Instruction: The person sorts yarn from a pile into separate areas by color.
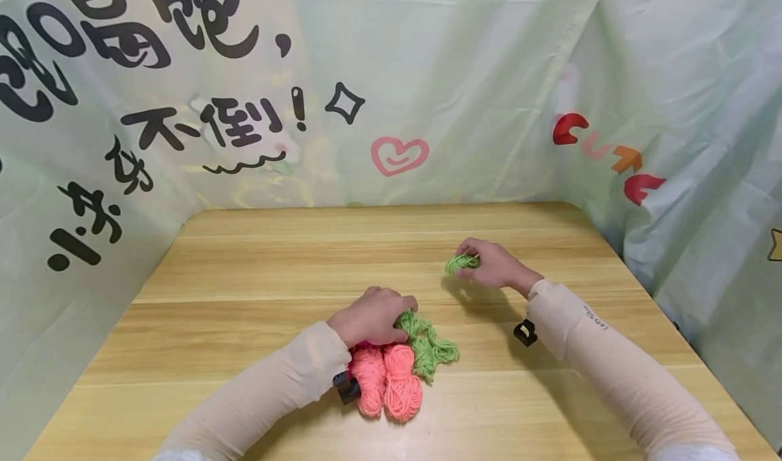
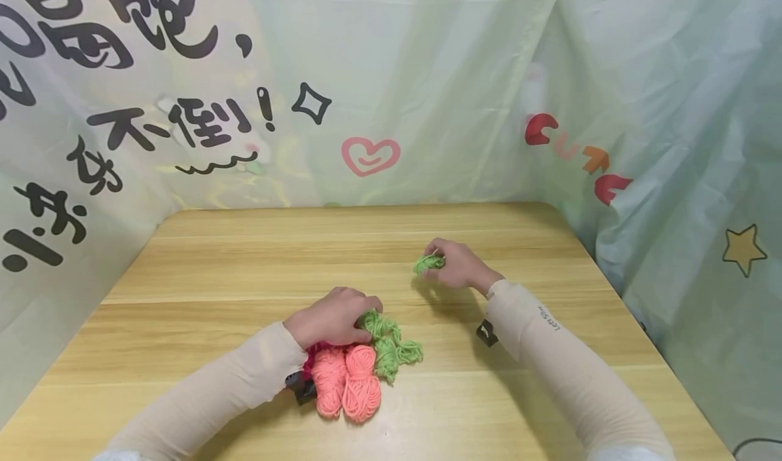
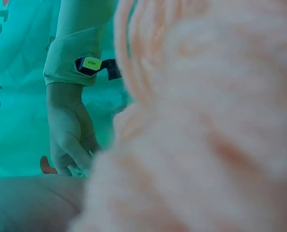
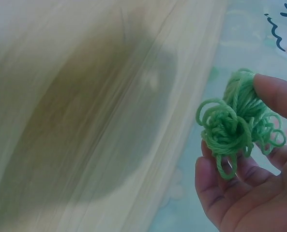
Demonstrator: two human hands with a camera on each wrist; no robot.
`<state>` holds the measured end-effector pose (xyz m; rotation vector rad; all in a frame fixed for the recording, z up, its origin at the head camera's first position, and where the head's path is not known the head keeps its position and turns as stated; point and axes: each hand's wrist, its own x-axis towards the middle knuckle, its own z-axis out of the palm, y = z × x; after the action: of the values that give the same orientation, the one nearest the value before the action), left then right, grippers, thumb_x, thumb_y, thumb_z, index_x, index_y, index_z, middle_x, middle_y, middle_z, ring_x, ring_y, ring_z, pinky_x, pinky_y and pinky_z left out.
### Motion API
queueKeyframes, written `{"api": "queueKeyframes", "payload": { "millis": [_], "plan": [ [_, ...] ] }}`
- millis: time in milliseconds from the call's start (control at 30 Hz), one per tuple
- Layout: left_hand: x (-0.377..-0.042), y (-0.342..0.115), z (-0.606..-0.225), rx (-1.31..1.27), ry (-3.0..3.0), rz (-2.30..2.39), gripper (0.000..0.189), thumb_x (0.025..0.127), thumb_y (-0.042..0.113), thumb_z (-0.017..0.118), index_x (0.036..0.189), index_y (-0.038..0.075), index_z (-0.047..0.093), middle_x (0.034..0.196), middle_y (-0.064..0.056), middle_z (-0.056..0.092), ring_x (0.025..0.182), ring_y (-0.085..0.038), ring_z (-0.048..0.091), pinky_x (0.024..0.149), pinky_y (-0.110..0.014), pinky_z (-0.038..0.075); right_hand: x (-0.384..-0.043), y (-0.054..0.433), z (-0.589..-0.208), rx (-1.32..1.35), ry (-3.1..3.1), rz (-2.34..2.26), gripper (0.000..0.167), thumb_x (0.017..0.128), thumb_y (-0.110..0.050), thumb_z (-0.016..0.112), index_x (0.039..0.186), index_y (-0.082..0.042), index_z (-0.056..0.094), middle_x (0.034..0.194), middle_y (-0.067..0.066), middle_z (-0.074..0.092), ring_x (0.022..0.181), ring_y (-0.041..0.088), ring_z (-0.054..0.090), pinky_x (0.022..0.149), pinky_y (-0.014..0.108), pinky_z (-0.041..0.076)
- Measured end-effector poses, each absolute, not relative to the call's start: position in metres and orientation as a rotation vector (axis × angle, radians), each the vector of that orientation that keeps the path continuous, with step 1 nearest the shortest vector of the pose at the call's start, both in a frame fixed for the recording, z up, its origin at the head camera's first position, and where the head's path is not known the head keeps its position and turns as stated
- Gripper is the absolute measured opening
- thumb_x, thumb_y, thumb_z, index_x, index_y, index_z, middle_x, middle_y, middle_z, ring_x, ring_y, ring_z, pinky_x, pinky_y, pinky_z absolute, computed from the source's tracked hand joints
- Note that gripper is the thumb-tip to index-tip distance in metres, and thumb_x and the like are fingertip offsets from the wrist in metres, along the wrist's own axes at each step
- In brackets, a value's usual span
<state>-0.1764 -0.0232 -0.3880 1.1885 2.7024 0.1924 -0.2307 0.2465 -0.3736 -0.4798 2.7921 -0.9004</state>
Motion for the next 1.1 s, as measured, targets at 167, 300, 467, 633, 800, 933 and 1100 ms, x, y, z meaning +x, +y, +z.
{"api": "queueKeyframes", "payload": {
  "millis": [167,300,467,633,800,933,1100],
  "plan": [
    [-0.178,-0.021,-0.385,1.192,2.701,0.224,0.042,0.086,0.03,0.073,0.124,0.015,0.062,0.102,0.0,0.067,0.098,-0.017,0.062,0.093,-0.043,0.045,-0.232,0.249,-0.372,-0.454,2.782,-0.925,0.034,0.088,-0.022,0.071,0.115,-0.006,0.057,0.117,0.022,0.058,0.092,0.028,0.059,0.082,0.046,0.048],
    [-0.179,-0.019,-0.383,1.173,2.697,0.269,0.042,0.086,0.029,0.073,0.124,0.014,0.062,0.102,0.0,0.067,0.095,-0.016,0.061,0.089,-0.038,0.048,-0.234,0.252,-0.372,-0.442,2.782,-0.924,0.035,0.089,-0.023,0.071,0.117,-0.006,0.057,0.119,0.024,0.056,0.095,0.03,0.058,0.083,0.047,0.048],
    [-0.18,-0.017,-0.379,1.135,2.685,0.328,0.042,0.087,0.028,0.073,0.124,0.014,0.06,0.106,-0.002,0.065,0.097,-0.016,0.06,0.085,-0.033,0.05,-0.237,0.255,-0.371,-0.418,2.789,-0.929,0.034,0.089,-0.023,0.07,0.115,-0.006,0.057,0.12,0.024,0.057,0.097,0.032,0.058,0.082,0.046,0.048],
    [-0.182,-0.015,-0.375,1.128,2.68,0.373,0.043,0.087,0.029,0.073,0.125,0.014,0.06,0.109,-0.003,0.064,0.101,-0.018,0.059,0.086,-0.032,0.05,-0.242,0.259,-0.372,-0.398,2.792,-0.921,0.035,0.09,-0.025,0.07,0.116,-0.006,0.056,0.119,0.023,0.057,0.095,0.03,0.059,0.081,0.045,0.048],
    [-0.185,-0.012,-0.37,1.121,2.672,0.398,0.044,0.088,0.029,0.072,0.127,0.013,0.059,0.114,-0.005,0.063,0.106,-0.021,0.059,0.088,-0.033,0.049,-0.245,0.261,-0.373,-0.381,2.792,-0.947,0.035,0.09,-0.024,0.07,0.116,-0.006,0.056,0.117,0.023,0.058,0.089,0.027,0.061,0.077,0.042,0.05],
    [-0.187,-0.01,-0.367,1.124,2.664,0.411,0.046,0.088,0.029,0.072,0.128,0.011,0.058,0.114,-0.006,0.062,0.106,-0.021,0.058,0.089,-0.033,0.049,-0.247,0.265,-0.375,-0.362,2.804,-0.959,0.035,0.091,-0.025,0.069,0.116,-0.005,0.055,0.118,0.025,0.057,0.095,0.031,0.06,0.079,0.044,0.05],
    [-0.189,-0.009,-0.365,1.127,2.653,0.428,0.044,0.089,0.027,0.072,0.127,0.011,0.058,0.114,-0.007,0.062,0.108,-0.02,0.058,0.09,-0.031,0.049,-0.249,0.269,-0.376,-0.339,2.806,-0.959,0.036,0.092,-0.025,0.068,0.117,-0.004,0.055,0.12,0.026,0.056,0.099,0.034,0.059,0.081,0.046,0.049]
  ]
}}
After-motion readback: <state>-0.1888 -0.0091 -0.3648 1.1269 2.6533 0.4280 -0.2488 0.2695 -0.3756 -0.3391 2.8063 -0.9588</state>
